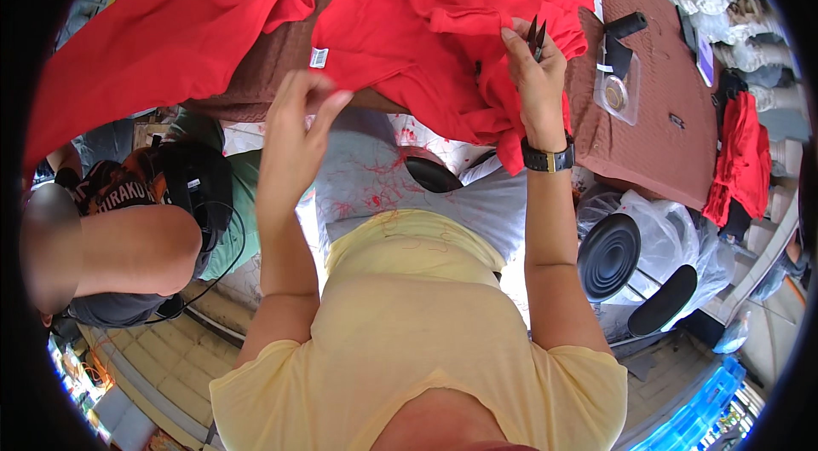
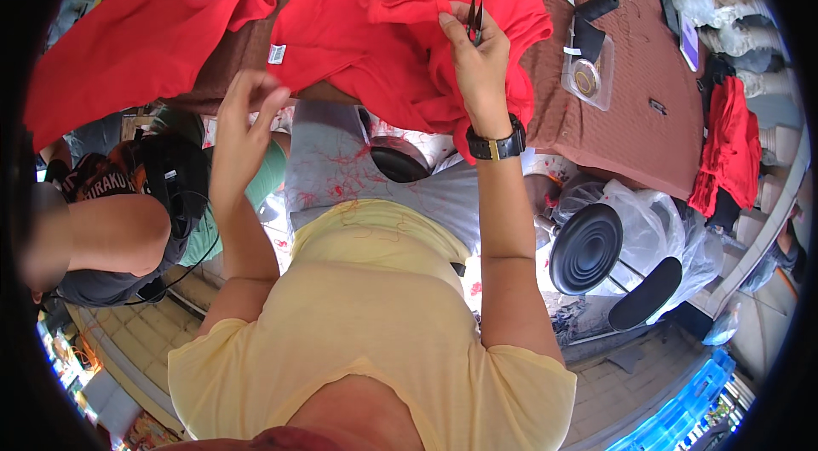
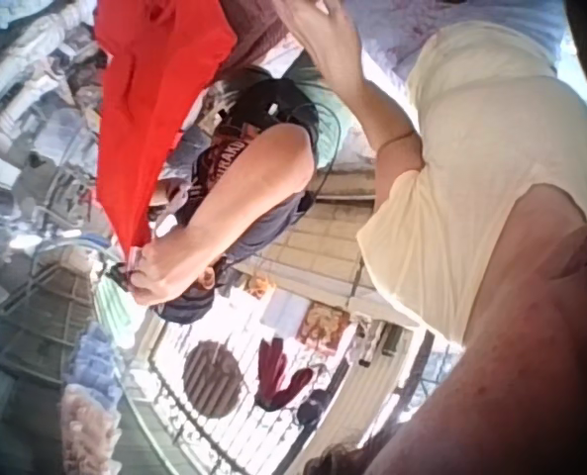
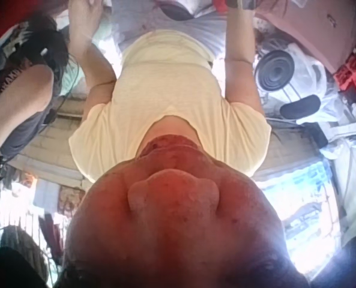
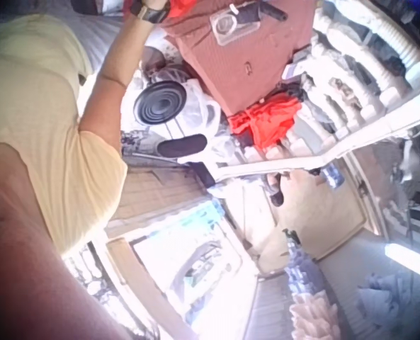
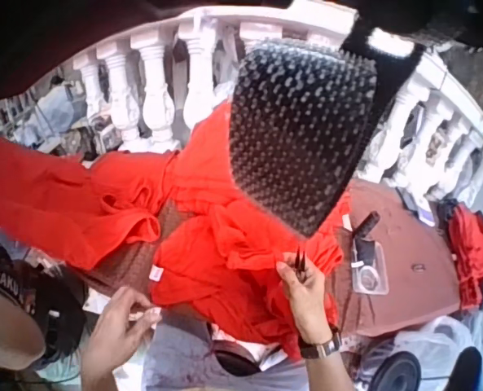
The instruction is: The person trims excess threads and checks labels on several red shirts using small snips while working at a table with other people.
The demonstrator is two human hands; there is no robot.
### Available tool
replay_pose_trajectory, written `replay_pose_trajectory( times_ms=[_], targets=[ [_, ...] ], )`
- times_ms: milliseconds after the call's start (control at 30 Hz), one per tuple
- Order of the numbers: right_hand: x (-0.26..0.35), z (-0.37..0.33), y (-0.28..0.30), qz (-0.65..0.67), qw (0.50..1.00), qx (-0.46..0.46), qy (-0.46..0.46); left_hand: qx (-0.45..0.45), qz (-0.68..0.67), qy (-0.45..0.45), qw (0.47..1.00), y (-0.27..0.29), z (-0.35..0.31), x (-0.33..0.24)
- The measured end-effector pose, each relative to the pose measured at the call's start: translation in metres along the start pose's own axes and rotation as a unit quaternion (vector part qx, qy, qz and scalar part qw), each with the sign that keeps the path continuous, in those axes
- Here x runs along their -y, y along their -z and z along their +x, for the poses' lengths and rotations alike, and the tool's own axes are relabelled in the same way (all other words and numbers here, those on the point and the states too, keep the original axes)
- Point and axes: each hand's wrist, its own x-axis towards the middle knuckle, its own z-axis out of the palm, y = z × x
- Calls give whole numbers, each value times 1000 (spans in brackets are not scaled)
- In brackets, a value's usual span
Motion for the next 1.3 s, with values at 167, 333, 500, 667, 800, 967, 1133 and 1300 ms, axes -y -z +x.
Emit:
replay_pose_trajectory(
  times_ms=[167,333,500,667,800,967,1133,1300],
  targets=[
    [12,-49,-27,-85,994,46,50,102,-292,76,948,-77,49,14],
    [20,-89,-14,-240,955,101,140,-70,-282,27,957,-95,57,7],
    [7,-94,42,-423,865,-155,220,-99,-243,14,965,-47,56,24],
    [-23,-103,96,-451,882,-109,86,-95,-253,41,962,-39,63,50],
    [-14,-99,97,-425,890,-160,44,-110,-274,20,955,-43,61,36],
    [-8,-103,87,-420,898,-127,13,-146,-259,-2,955,-43,59,31],
    [-26,-100,101,-258,958,-122,22,-106,-254,7,961,-33,57,34],
    [-4,-80,106,-349,920,-174,35,-120,-168,-27,978,-33,49,47]
  ],
)
